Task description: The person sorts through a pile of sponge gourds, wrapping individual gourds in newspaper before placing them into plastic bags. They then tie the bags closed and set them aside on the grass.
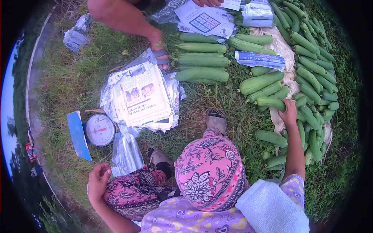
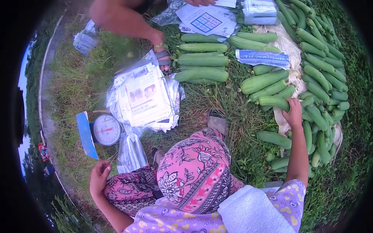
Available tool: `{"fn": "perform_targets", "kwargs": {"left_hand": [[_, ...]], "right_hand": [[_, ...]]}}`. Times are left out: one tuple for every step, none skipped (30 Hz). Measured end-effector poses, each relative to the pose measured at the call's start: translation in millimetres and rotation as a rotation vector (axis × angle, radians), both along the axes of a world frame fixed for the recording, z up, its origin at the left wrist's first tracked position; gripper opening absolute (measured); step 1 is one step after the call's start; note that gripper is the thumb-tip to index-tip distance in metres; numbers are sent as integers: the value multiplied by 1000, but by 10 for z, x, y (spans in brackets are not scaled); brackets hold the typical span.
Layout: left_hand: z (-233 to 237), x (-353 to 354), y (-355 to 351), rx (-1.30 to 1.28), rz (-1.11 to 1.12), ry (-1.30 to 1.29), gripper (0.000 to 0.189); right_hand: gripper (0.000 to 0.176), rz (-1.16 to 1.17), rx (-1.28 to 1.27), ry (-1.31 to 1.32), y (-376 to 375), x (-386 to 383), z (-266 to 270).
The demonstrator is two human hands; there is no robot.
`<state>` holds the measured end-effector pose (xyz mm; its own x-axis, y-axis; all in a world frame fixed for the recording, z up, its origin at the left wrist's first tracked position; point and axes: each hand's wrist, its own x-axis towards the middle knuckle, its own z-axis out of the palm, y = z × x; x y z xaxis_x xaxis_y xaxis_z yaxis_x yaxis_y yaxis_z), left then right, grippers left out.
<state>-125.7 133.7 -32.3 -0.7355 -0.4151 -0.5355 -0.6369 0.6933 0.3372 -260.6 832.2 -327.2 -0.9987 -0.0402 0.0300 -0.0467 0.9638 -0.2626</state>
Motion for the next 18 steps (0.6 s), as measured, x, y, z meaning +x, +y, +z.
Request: {"fn": "perform_targets", "kwargs": {"left_hand": [[1, 10, -19, -5, 14, -10, 26], [8, -2, -25, -6, 29, -29, 26], [11, 8, -33, -2, 47, -22, 26], [8, 2, -44, 4, 59, -17, 26], [-2, -19, -48, 15, 66, -11, 26], [3, -48, -44, 6, 40, -19, 26], [17, -80, -34, -1, 12, -25, 26], [15, -115, -21, -10, -15, -29, 26], [3, -151, 2, 3, -16, -22, 25], [2, -182, 37, 10, -13, -15, 25], [14, -203, 70, 11, -6, -9, 25], [30, -219, 113, 6, -12, -14, 25], [32, -247, 163, 1, -19, -19, 26], [30, -281, 187, 1, -29, -26, 26], [30, -302, 190, 3, -23, -23, 26], [29, -305, 198, 11, -18, -25, 26], [23, -306, 203, 22, -16, -28, 27], [24, -304, 197, 50, 23, -25, 27]], "right_hand": [[47, -31, -44, 35, -77, -50, 75], [47, -38, -99, 77, -128, -140, 110], [47, -52, -150, 116, -166, -208, 150], [48, -55, -221, 145, -284, -317, 245], [48, -63, -289, 176, -468, -469, 324], [48, -33, -353, 196, -650, -638, 349], [48, -3, -415, 218, -841, -845, 371], [48, 17, -442, 244, -1056, -1054, 339], [48, 72, -488, 270, -1311, -1284, 348], [48, 93, -492, 260, -1539, -1521, 278], [49, 117, -519, 244, -1768, -1777, 196], [49, 142, -549, 224, -2003, -2017, 117], [50, 164, -509, 188, -2216, -2240, 50], [50, 183, -463, 151, -2396, -2429, -2], [50, 174, -432, 86, -2564, -2564, -31], [50, 163, -397, 18, -2702, -2665, -65], [51, 168, -353, 11, -2804, -2755, -190], [51, 172, -306, 0, -2894, -2782, -278]]}}
